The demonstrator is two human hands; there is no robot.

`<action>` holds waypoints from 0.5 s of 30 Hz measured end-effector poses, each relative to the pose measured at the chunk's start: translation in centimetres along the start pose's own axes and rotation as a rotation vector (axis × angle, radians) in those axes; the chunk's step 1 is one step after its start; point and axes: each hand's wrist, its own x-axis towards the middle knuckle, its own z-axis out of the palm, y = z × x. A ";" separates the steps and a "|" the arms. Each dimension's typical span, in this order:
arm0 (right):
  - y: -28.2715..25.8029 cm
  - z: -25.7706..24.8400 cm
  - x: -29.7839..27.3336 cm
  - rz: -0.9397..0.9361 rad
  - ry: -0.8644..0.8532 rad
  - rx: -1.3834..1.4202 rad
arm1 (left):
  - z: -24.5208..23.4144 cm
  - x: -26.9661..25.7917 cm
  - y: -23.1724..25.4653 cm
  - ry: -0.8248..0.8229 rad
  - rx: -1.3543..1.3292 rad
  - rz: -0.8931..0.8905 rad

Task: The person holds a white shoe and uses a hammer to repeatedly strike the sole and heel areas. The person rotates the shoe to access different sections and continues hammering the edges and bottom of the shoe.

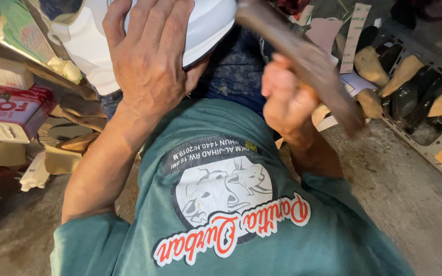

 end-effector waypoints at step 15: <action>-0.9 0.6 0.1 0.316 -0.230 0.143 | 0.2 -0.4 -0.1 -0.013 0.020 -0.007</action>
